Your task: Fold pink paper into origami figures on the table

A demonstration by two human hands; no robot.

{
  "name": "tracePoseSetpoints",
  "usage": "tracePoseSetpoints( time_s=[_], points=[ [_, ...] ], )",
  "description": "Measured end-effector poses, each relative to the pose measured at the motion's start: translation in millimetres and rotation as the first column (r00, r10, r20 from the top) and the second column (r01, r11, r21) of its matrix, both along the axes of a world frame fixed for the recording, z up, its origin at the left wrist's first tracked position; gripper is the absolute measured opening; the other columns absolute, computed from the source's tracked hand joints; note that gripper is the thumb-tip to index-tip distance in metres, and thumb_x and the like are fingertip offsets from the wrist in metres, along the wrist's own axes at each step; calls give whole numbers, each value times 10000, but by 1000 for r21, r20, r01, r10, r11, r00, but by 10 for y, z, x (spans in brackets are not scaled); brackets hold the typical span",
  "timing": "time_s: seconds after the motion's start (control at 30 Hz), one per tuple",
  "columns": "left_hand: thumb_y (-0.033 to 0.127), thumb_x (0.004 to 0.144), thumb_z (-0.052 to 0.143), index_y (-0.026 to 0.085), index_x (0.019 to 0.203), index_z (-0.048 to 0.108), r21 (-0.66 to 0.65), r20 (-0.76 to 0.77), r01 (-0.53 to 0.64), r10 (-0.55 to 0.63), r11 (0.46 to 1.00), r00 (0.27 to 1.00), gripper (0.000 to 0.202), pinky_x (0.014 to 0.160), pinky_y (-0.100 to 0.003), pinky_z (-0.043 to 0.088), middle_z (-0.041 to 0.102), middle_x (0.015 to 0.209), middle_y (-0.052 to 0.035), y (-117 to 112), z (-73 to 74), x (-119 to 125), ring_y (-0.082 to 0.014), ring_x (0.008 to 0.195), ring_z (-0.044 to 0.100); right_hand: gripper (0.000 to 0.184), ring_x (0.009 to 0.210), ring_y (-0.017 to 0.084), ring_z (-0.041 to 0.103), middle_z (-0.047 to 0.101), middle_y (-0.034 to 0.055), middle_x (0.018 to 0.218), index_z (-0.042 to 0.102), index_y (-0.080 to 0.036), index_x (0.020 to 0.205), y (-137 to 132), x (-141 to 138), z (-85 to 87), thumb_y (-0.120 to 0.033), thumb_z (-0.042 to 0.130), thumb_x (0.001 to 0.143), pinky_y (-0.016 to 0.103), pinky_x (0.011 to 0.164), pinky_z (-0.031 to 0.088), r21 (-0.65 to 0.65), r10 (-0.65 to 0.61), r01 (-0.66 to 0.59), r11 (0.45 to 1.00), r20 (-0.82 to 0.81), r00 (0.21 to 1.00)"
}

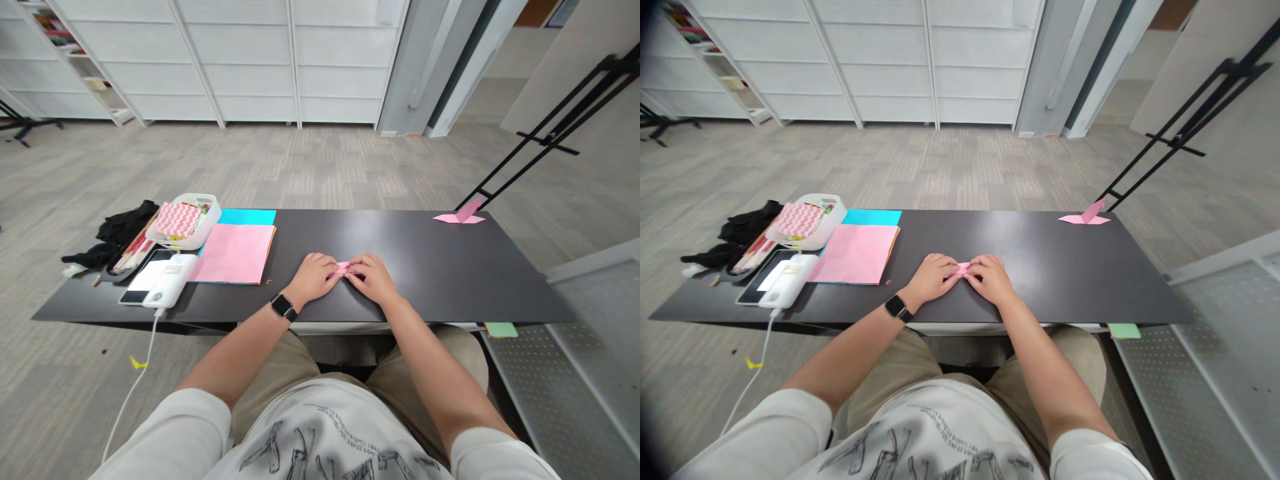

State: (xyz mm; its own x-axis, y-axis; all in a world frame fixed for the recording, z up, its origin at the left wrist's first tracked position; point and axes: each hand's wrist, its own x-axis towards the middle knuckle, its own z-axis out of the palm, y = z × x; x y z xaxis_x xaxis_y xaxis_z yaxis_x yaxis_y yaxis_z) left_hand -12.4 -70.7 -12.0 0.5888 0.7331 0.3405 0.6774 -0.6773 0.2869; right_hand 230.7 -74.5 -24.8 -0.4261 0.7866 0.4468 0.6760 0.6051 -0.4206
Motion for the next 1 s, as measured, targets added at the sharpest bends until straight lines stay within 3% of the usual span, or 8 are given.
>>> tracePoseSetpoints(
  time_s=[1.0],
  points=[
    [315, 1084, 587, 250, 1137, 816, -26, -14, -8, 7, 1000, 1000, 243, 1005, -462, 454, 772, 1206, -56, 37, -14, -6, -257, 1115, 625, 148, 1139, 283, 616, 696, 84, 1171, 724, -249, 828, 59, -29, -89, -304, 755, 962, 470, 1028, 473, -23, -134, 135, 991, 36, 990]
  ],
)
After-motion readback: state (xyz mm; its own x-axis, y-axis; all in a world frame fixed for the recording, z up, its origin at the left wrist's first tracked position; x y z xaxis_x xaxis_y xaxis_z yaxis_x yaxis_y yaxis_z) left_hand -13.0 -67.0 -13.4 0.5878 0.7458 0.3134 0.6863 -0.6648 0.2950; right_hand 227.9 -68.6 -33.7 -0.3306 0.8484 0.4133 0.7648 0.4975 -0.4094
